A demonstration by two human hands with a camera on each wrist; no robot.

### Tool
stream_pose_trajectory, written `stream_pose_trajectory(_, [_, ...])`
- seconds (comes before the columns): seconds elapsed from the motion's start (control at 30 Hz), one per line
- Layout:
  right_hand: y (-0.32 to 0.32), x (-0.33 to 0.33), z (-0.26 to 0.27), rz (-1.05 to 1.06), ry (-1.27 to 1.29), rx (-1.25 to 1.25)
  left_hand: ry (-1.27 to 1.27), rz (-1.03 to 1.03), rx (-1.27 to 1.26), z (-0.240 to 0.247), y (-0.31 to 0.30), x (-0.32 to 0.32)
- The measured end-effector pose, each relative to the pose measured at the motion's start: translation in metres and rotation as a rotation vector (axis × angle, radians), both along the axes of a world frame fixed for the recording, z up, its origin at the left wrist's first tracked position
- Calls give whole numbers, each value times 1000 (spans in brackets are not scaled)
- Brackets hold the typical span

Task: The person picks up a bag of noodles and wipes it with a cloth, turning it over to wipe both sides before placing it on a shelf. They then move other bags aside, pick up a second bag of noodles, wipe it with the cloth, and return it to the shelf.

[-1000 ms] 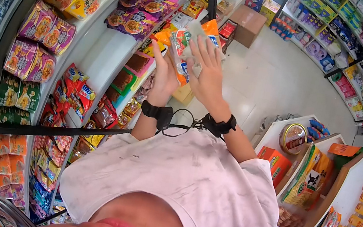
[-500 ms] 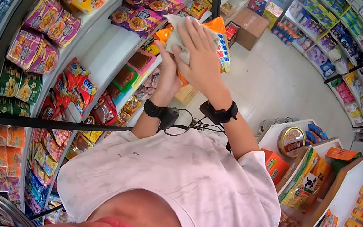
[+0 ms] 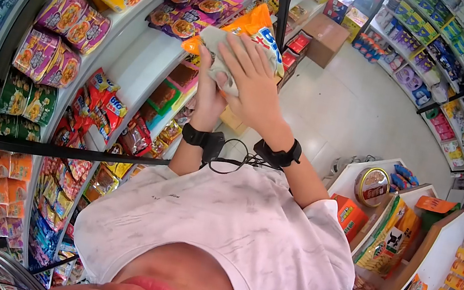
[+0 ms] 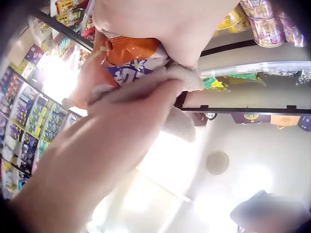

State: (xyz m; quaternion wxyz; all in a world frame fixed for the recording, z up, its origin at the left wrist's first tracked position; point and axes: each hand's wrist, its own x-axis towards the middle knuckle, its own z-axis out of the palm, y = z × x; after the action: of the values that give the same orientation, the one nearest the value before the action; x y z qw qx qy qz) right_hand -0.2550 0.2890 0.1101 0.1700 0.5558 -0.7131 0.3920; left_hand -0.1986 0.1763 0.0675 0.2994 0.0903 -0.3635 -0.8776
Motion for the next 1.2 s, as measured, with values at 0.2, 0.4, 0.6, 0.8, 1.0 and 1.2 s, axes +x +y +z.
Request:
stream_pose_trajectory(0.2, [-10, -4, -2, -62, 5, 2, 1, -11, 215, -5, -2, -3])
stream_pose_trajectory(0.4, [-1, 8, -15, 207, 30, 194, 31, 171, -212, -16, -2, 17])
stream_pose_trajectory(0.6, [-8, -27, -30, -194, -344, -329, 34, 69, 253, 19, -3, -2])
stream_pose_trajectory(0.8, [23, -53, -35, 343, -1902, -496, 37, 112, 163, 24, 2, 1])
stream_pose_trajectory(1.0, [40, -59, -54, 51, -1264, -366, -41, -138, 103, -2, -21, 5])
stream_pose_trajectory(1.2, [66, -69, -39, -105, -799, -283, -157, -319, 55, 5, -14, 12])
